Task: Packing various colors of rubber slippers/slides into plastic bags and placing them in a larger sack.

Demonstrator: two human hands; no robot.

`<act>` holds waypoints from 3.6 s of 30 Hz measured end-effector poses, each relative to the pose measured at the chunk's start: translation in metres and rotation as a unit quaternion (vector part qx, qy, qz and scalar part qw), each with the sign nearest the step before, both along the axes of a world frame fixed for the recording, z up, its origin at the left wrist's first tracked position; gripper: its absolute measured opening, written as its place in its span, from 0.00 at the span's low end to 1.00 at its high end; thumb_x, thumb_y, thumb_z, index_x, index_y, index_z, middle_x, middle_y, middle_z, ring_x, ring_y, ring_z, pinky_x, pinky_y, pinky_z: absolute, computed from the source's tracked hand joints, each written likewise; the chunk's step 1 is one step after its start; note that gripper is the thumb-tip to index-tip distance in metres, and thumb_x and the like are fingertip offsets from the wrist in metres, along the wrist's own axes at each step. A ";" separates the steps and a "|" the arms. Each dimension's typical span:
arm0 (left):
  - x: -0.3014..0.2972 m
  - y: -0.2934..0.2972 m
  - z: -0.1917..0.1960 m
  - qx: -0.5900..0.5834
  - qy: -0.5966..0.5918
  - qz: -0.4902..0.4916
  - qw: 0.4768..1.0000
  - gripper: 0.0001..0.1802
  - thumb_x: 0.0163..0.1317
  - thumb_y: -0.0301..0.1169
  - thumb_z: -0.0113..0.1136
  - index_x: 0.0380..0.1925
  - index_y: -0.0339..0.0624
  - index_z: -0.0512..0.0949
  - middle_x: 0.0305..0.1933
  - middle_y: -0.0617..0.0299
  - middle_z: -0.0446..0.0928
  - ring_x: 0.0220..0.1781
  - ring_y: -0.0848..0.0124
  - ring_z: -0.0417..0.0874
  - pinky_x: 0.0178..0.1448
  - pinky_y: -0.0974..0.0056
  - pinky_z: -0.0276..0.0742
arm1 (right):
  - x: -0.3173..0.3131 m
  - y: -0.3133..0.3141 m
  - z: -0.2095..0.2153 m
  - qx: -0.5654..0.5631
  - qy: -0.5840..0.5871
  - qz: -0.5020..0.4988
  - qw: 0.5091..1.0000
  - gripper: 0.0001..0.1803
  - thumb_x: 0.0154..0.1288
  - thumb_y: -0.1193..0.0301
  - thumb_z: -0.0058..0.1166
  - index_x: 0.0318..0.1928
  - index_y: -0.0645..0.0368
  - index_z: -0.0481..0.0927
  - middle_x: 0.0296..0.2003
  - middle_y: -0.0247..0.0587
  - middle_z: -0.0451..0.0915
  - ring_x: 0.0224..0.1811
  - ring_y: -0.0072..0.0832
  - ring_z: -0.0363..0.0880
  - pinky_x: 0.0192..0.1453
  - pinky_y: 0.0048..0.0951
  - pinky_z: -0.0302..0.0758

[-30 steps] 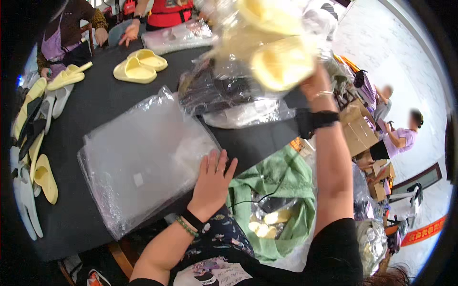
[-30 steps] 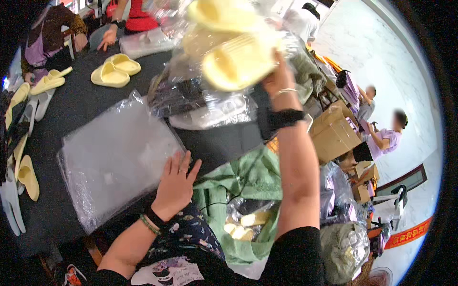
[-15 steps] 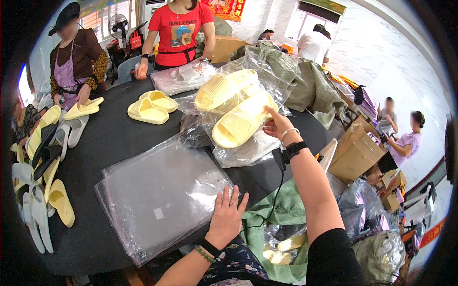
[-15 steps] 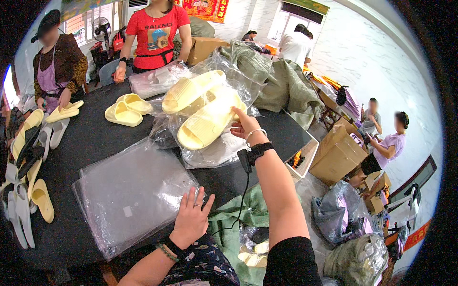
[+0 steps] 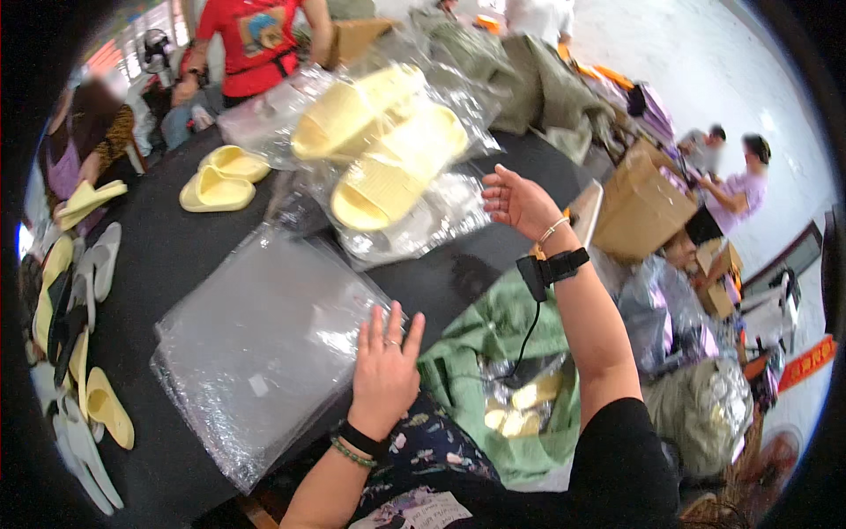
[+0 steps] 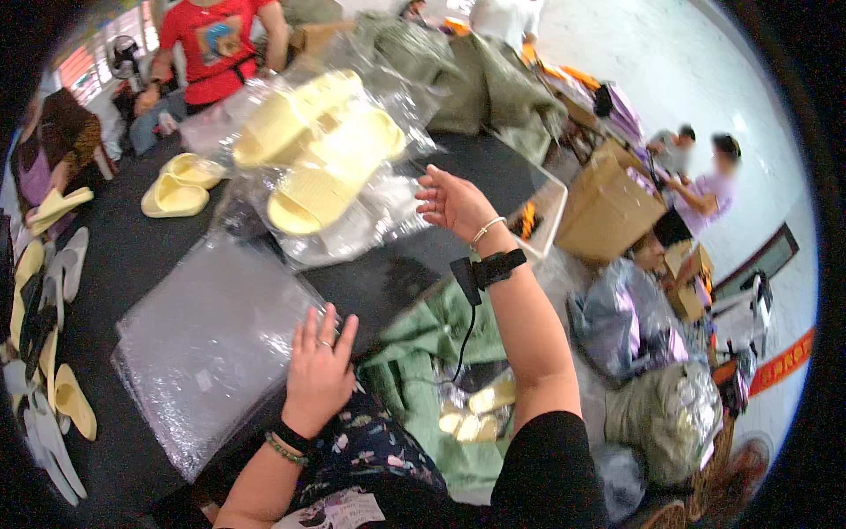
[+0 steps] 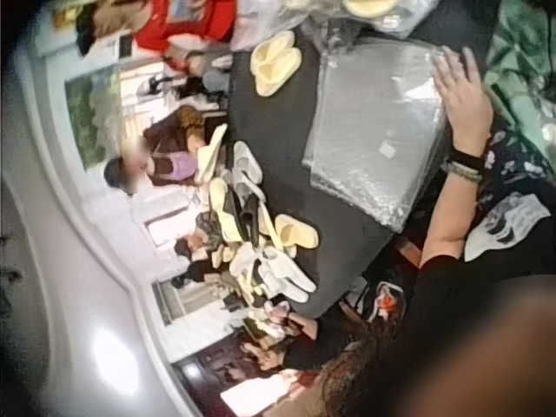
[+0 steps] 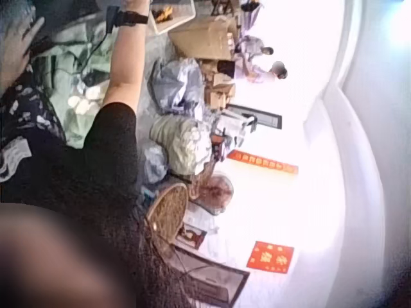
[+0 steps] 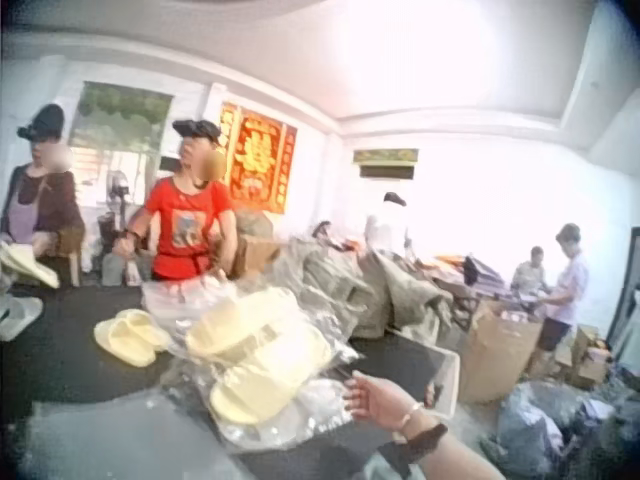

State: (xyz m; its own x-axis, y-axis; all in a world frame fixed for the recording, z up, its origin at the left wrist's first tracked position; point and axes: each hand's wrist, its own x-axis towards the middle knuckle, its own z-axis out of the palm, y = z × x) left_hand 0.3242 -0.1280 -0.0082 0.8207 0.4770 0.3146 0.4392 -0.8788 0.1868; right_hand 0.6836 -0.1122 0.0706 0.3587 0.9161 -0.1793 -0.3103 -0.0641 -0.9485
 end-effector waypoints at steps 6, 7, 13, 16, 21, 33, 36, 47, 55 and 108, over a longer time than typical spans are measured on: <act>0.008 0.003 0.017 -0.020 0.040 0.025 0.999 0.42 0.53 0.29 0.66 0.70 0.47 0.64 0.76 0.44 0.56 0.76 0.43 0.56 0.78 0.42 0.52 | 0.036 -0.112 -0.094 -0.045 -0.007 0.008 0.999 0.14 0.74 0.64 0.51 0.50 0.61 0.77 0.39 0.39 0.82 0.37 0.28 0.84 0.38 0.28 0.80; 0.010 0.001 0.016 -0.017 0.045 0.028 0.998 0.42 0.53 0.29 0.65 0.71 0.47 0.63 0.76 0.46 0.56 0.77 0.44 0.56 0.78 0.43 0.51 | 0.039 -0.134 -0.122 -0.104 -0.007 -0.042 0.994 0.13 0.74 0.65 0.51 0.49 0.62 0.77 0.38 0.40 0.82 0.35 0.28 0.83 0.37 0.29 0.80; 0.020 -0.006 0.008 0.022 0.095 0.040 0.994 0.42 0.54 0.29 0.64 0.71 0.46 0.62 0.78 0.48 0.53 0.78 0.45 0.53 0.78 0.43 0.50 | 0.046 -0.292 -0.362 -0.335 -0.005 -0.120 0.935 0.17 0.72 0.65 0.52 0.49 0.68 0.77 0.38 0.44 0.81 0.31 0.31 0.82 0.37 0.33 0.83; 0.017 -0.007 0.005 0.052 0.133 0.065 0.988 0.42 0.53 0.28 0.63 0.71 0.44 0.61 0.78 0.47 0.53 0.78 0.44 0.54 0.78 0.42 0.51 | -0.026 -0.327 -0.448 -0.459 0.095 -0.146 0.871 0.13 0.70 0.65 0.53 0.42 0.65 0.80 0.34 0.45 0.83 0.28 0.33 0.81 0.34 0.31 0.82; 0.019 -0.003 0.003 0.068 0.128 0.053 0.988 0.41 0.54 0.27 0.62 0.71 0.42 0.62 0.77 0.46 0.55 0.77 0.43 0.55 0.77 0.43 0.53 | -0.106 -0.407 -0.528 -0.635 -0.085 0.172 0.748 0.21 0.65 0.59 0.52 0.46 0.64 0.83 0.44 0.50 0.84 0.39 0.39 0.84 0.45 0.39 0.80; 0.032 0.000 -0.005 0.103 0.119 0.033 0.987 0.37 0.59 0.28 0.59 0.70 0.39 0.61 0.76 0.46 0.57 0.76 0.43 0.57 0.78 0.44 0.53 | -0.114 -0.365 -0.493 -0.517 -0.577 0.175 0.608 0.29 0.69 0.68 0.47 0.71 0.48 0.63 0.71 0.48 0.61 0.73 0.46 0.59 0.67 0.54 0.66; 0.033 -0.002 -0.006 0.104 0.117 0.036 0.987 0.37 0.59 0.27 0.59 0.70 0.39 0.62 0.76 0.46 0.58 0.76 0.43 0.58 0.77 0.44 0.54 | -0.080 -0.348 -0.508 -0.511 -0.579 0.303 0.559 0.34 0.71 0.68 0.50 0.74 0.46 0.56 0.74 0.43 0.58 0.75 0.47 0.56 0.71 0.55 0.61; 0.035 -0.002 -0.002 0.111 0.115 0.046 0.986 0.38 0.56 0.23 0.59 0.70 0.36 0.62 0.75 0.44 0.59 0.76 0.44 0.59 0.78 0.46 0.54 | -0.080 -0.343 -0.554 -0.510 -0.405 0.424 0.629 0.25 0.70 0.68 0.51 0.66 0.36 0.71 0.64 0.47 0.70 0.68 0.44 0.70 0.66 0.45 0.71; 0.035 -0.006 0.000 0.109 0.129 0.057 0.984 0.39 0.54 0.23 0.60 0.70 0.36 0.63 0.75 0.44 0.58 0.76 0.45 0.58 0.78 0.46 0.53 | -0.102 -0.354 -0.507 -0.465 -0.458 0.427 0.626 0.30 0.53 0.73 0.62 0.60 0.47 0.77 0.69 0.48 0.62 0.68 0.51 0.68 0.67 0.51 0.71; -0.139 -0.047 0.031 -0.077 -0.165 0.038 0.983 0.19 0.59 0.30 0.63 0.50 0.38 0.80 0.62 0.41 0.72 0.67 0.42 0.71 0.70 0.42 0.65 | 0.031 0.126 0.108 0.054 -0.131 -0.296 0.944 0.15 0.59 0.58 0.68 0.40 0.49 0.79 0.22 0.31 0.74 0.13 0.26 0.69 0.13 0.30 0.64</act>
